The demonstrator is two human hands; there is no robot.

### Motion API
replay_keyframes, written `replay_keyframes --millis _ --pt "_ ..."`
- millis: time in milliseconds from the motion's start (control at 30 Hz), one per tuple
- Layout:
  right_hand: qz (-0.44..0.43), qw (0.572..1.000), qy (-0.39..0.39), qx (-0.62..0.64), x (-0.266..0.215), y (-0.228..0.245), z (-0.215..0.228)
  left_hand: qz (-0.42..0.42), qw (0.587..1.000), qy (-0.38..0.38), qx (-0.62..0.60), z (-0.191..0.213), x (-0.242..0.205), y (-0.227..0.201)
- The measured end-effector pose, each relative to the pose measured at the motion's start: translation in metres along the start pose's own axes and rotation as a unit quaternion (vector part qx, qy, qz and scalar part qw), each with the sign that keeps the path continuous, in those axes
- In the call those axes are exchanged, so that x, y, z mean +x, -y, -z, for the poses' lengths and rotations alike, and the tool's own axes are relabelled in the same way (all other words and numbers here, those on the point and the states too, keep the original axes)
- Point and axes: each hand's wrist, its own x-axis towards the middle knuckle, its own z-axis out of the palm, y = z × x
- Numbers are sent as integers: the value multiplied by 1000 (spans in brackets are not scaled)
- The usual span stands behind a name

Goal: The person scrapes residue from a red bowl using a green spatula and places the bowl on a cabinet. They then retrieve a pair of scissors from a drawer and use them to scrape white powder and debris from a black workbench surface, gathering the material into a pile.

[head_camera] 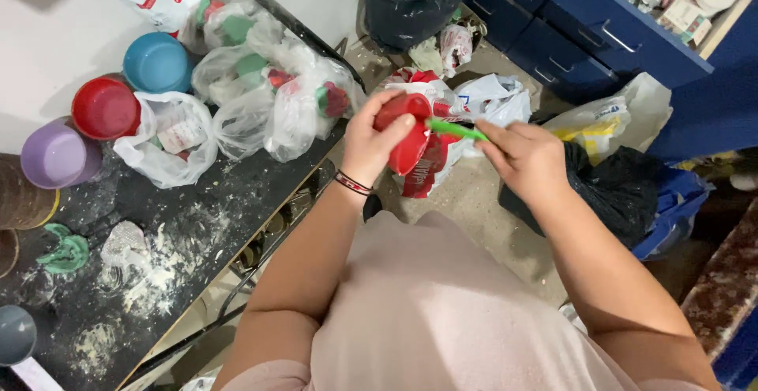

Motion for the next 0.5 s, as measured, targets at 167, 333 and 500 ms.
replay_keyframes --millis 167,333,500 --pt "-36 982 37 -184 -2 30 -42 -80 995 -29 53 -4 7 -7" --pt "-147 982 118 -24 -38 44 -89 -115 990 -75 -10 4 18 -4" --pt "-298 780 176 521 -49 57 -85 -160 971 -62 -167 6 17 -11"
